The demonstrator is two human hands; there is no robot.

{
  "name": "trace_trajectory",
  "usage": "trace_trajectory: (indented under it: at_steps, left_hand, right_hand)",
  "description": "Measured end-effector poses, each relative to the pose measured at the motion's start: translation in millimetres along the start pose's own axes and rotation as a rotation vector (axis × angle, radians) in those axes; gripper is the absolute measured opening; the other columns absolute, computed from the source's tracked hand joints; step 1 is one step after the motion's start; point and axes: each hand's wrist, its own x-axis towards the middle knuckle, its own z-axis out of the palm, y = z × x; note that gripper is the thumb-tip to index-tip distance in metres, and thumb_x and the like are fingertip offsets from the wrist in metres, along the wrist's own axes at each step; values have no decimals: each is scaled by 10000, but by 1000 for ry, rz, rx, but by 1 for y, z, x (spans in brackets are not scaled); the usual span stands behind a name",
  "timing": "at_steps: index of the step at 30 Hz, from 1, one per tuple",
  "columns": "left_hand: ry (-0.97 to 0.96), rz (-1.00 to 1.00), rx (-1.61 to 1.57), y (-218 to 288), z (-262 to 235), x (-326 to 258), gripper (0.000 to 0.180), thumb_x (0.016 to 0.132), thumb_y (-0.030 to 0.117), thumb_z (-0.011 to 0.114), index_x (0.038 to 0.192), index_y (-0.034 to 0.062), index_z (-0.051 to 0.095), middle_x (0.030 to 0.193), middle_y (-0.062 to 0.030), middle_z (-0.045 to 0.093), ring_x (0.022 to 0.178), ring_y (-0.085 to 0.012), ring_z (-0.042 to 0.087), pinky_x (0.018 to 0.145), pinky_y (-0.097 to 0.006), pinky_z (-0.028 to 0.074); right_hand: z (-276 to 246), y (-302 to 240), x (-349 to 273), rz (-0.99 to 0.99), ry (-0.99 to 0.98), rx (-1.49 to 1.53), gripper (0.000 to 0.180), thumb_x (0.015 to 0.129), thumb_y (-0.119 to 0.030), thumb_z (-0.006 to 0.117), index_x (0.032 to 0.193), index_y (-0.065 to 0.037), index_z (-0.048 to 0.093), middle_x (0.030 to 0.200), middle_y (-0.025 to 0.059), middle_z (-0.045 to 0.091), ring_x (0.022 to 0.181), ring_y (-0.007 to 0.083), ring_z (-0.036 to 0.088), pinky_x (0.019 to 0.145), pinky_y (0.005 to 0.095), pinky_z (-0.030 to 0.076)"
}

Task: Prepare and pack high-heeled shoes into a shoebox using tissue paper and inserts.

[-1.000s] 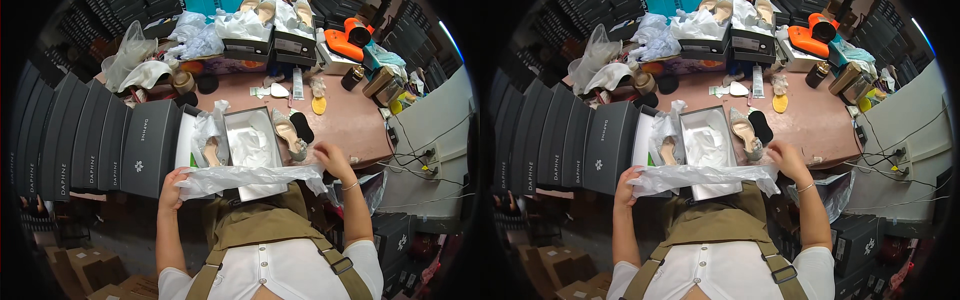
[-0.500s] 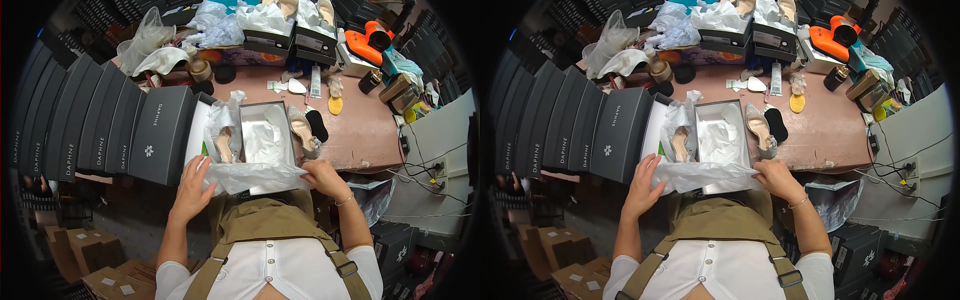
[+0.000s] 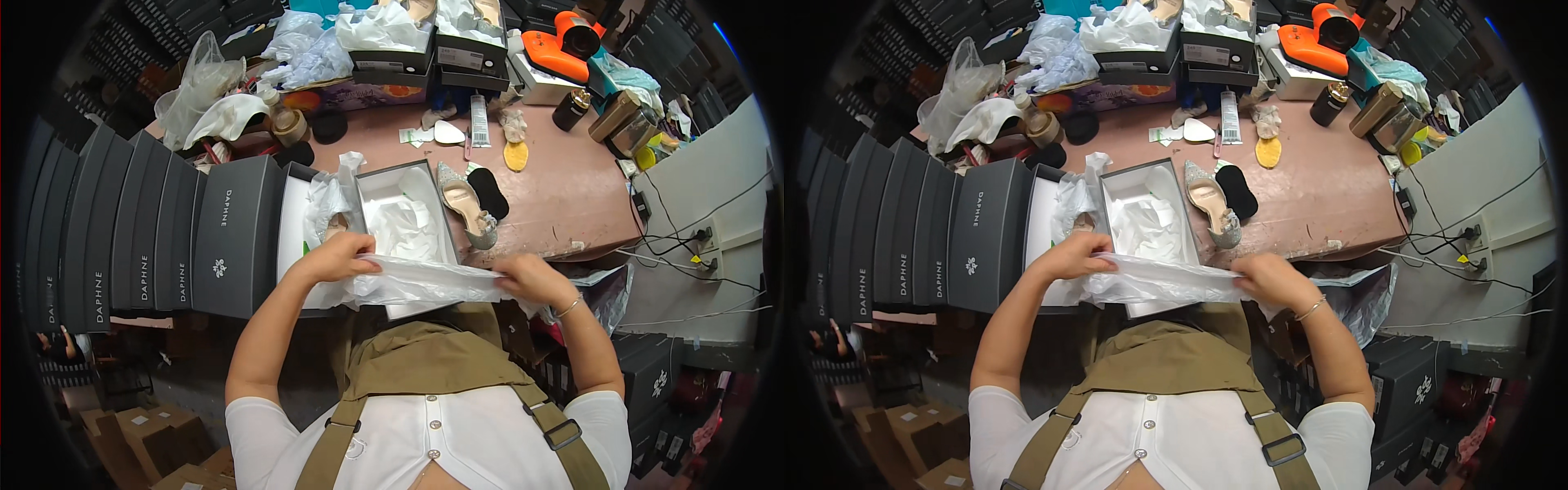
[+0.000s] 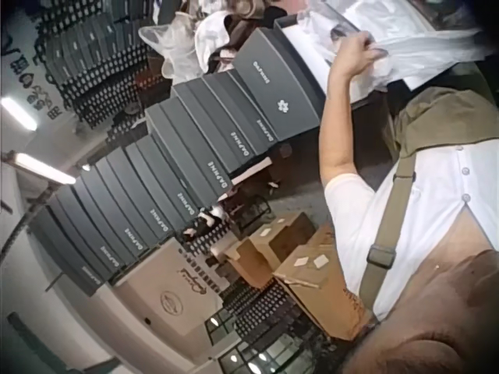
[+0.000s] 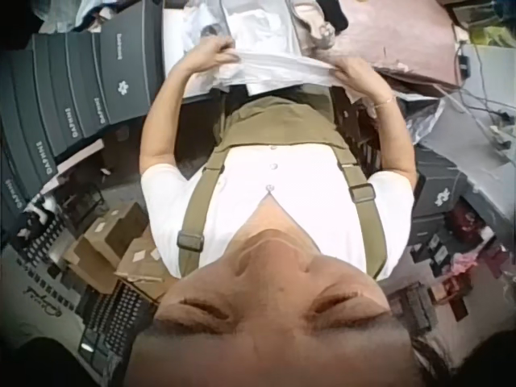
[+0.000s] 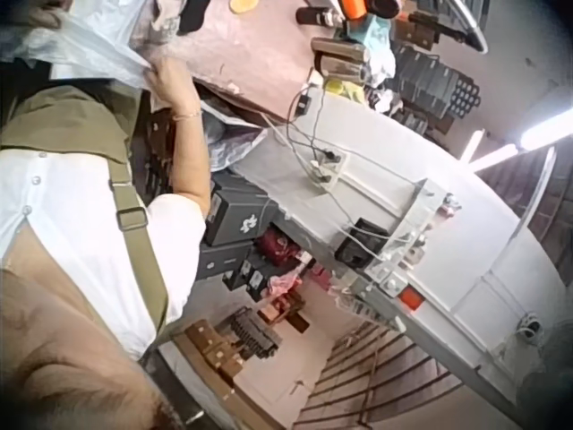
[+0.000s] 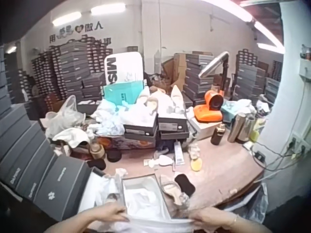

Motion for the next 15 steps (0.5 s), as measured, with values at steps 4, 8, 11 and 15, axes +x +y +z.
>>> trace_trajectory:
  at_steps: [4,8,11,15]
  left_hand:
    - [-48,-81,-53,-11,-7,-19,271,770,153,754,758,17,520,635,-41,497,625,-128,438,578,-300,388]
    - [14,-49,-28,-9,4,-17,288,782,204,741,768,8,531,652,-105,547,604,-208,479,578,-329,401]
    - [-39,2,16,32,2,-9,313,783,249,742,803,5,547,678,-141,569,620,-253,518,593,-351,418]
    - [-12,63,237,42,-12,-28,373,761,306,753,855,2,558,712,-162,593,655,-287,551,629,-373,446]
  right_hand:
    - [-8,61,-63,270,91,-68,146,771,-138,657,836,-23,595,773,168,617,739,379,611,658,447,473]
    - [-37,-16,-34,346,410,-150,252,785,-190,708,922,-10,596,882,138,626,871,337,618,739,424,497]
    - [-24,-85,31,-212,353,43,497,812,-266,700,1209,-18,532,1124,189,588,1050,369,546,900,419,447]
    - [24,-72,80,-255,49,43,232,847,-220,638,952,-21,582,872,172,638,836,363,609,730,453,469]
